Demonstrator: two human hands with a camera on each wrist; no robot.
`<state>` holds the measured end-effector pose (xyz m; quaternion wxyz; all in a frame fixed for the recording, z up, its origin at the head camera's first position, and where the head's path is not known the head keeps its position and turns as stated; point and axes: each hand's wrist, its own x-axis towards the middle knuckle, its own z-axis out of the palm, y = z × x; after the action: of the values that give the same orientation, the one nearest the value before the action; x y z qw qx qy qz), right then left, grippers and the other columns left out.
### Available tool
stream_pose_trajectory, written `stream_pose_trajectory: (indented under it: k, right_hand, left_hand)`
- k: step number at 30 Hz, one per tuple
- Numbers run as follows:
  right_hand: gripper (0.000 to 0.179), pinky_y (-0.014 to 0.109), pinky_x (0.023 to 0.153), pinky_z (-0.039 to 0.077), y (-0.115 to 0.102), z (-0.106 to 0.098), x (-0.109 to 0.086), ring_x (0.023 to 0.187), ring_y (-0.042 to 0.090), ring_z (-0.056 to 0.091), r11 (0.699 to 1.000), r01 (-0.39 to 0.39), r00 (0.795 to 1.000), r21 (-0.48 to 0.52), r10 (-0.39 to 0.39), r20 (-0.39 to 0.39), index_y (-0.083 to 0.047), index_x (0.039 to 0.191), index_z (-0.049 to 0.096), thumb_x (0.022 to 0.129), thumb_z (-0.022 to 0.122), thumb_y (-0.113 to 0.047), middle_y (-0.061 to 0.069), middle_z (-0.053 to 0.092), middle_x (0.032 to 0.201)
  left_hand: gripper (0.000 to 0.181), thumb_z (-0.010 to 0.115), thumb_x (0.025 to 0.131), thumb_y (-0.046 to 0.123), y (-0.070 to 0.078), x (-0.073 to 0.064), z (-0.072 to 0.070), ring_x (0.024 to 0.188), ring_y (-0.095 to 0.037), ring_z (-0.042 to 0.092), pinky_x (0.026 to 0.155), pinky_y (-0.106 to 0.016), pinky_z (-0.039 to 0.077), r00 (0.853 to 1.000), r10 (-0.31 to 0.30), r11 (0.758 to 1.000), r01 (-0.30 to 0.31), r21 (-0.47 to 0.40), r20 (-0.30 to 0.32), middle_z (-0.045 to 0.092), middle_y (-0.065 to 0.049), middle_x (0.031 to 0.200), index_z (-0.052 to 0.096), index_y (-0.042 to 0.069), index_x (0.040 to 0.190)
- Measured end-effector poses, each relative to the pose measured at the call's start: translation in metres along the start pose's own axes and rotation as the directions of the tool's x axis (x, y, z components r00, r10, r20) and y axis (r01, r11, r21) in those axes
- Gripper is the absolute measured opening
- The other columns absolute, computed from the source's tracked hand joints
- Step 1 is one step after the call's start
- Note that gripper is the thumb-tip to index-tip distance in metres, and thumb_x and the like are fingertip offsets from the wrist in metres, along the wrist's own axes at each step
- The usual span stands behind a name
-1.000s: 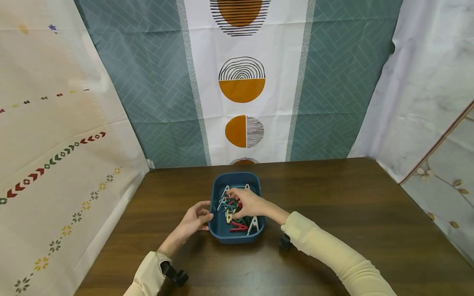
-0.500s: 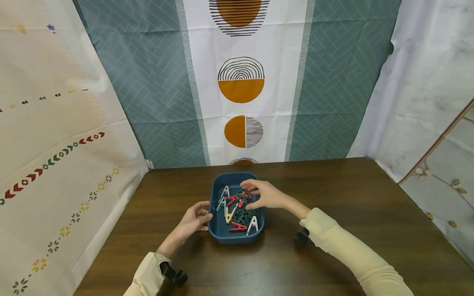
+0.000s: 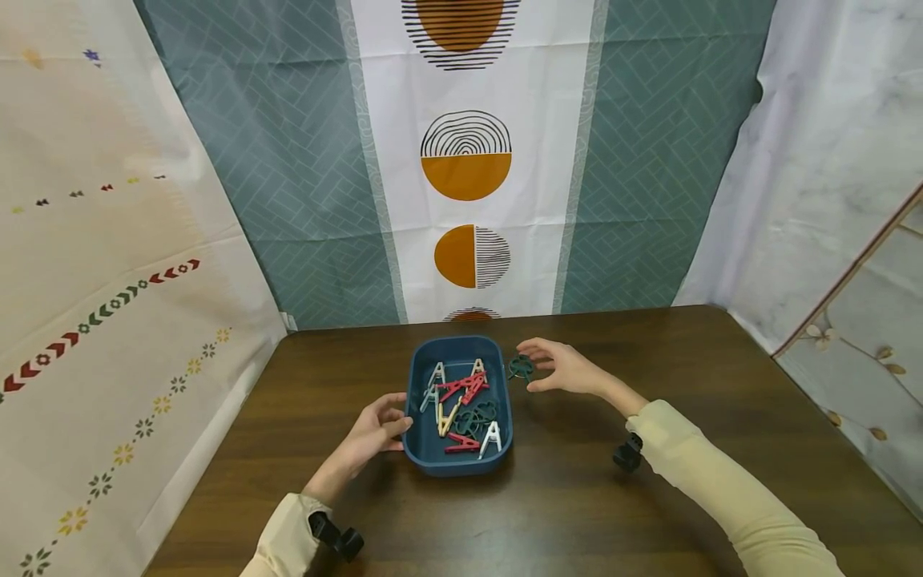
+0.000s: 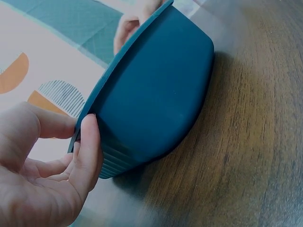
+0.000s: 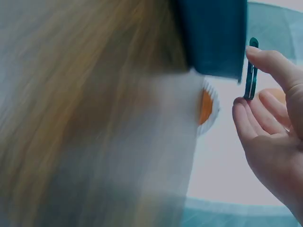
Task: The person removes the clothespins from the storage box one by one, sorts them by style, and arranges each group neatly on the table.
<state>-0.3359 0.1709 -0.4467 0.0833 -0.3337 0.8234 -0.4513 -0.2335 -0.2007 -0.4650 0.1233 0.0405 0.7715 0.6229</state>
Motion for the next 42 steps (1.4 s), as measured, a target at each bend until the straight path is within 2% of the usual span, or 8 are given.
stream_pose_trajectory:
  k: [7, 14, 20, 25, 34, 42]
  right_hand:
    - [0.067, 0.054, 0.102, 0.043, 0.021, -0.008, -0.007, 0.124, 0.042, 0.050, 0.998, -0.055, 0.998, -0.005, 0.055, 0.041, 0.003, 0.138, 0.041, 0.080, 0.075, -0.002, 0.029, 0.047, 0.139]
    - [0.069, 0.053, 0.104, 0.042, 0.040, -0.013, -0.010, 0.128, 0.043, 0.046, 0.994, -0.105, 0.984, -0.031, 0.108, 0.141, 0.005, 0.139, 0.039, 0.081, 0.075, -0.003, 0.026, 0.045, 0.141]
    - [0.072, 0.054, 0.105, 0.041, 0.043, -0.015, -0.011, 0.129, 0.042, 0.045, 0.992, -0.108, 0.981, -0.062, 0.116, 0.153, 0.004, 0.142, 0.037, 0.081, 0.075, -0.003, 0.026, 0.044, 0.142]
    - [0.072, 0.055, 0.104, 0.041, 0.035, -0.016, -0.009, 0.127, 0.043, 0.046, 0.991, -0.088, 0.990, -0.098, 0.098, 0.105, 0.003, 0.142, 0.037, 0.082, 0.075, -0.006, 0.027, 0.044, 0.142]
    - [0.061, 0.053, 0.101, 0.044, 0.005, -0.005, -0.001, 0.124, 0.044, 0.049, 0.995, 0.014, 0.999, -0.094, -0.010, 0.034, -0.003, 0.140, 0.044, 0.086, 0.072, -0.010, 0.023, 0.049, 0.139]
    - [0.061, 0.052, 0.101, 0.046, -0.022, 0.007, 0.009, 0.122, 0.035, 0.054, 0.996, 0.078, 0.992, -0.042, -0.073, 0.101, -0.004, 0.138, 0.046, 0.085, 0.074, -0.013, 0.022, 0.053, 0.136]
  left_hand:
    - [0.054, 0.059, 0.094, 0.007, -0.001, -0.001, 0.000, 0.080, -0.019, 0.061, 0.059, -0.023, 0.055, 1.000, -0.016, 1.000, 0.016, -0.003, -0.003, 0.057, -0.029, 0.108, 0.036, -0.003, 0.141]
    - [0.054, 0.060, 0.094, 0.008, -0.001, 0.000, 0.000, 0.081, -0.018, 0.061, 0.059, -0.023, 0.054, 1.000, -0.008, 1.000, 0.008, -0.015, 0.007, 0.058, -0.028, 0.108, 0.036, -0.004, 0.141]
    - [0.053, 0.058, 0.094, 0.006, -0.001, 0.000, 0.000, 0.080, -0.018, 0.060, 0.059, -0.023, 0.054, 1.000, -0.008, 1.000, 0.008, -0.013, 0.006, 0.058, -0.028, 0.108, 0.036, -0.004, 0.141]
    - [0.053, 0.058, 0.094, 0.007, 0.000, 0.001, 0.000, 0.081, -0.018, 0.061, 0.060, -0.024, 0.055, 1.000, -0.005, 1.000, 0.005, -0.004, 0.009, 0.058, -0.029, 0.109, 0.036, -0.004, 0.141]
    - [0.053, 0.059, 0.094, 0.008, 0.000, 0.000, 0.000, 0.081, -0.018, 0.061, 0.060, -0.024, 0.055, 1.000, -0.003, 1.000, 0.003, 0.000, 0.006, 0.057, -0.030, 0.110, 0.037, -0.003, 0.141]
    - [0.053, 0.060, 0.094, 0.009, -0.001, 0.001, -0.001, 0.080, -0.018, 0.061, 0.060, -0.023, 0.054, 1.000, -0.016, 1.000, 0.016, -0.006, 0.010, 0.057, -0.030, 0.111, 0.037, -0.003, 0.141]
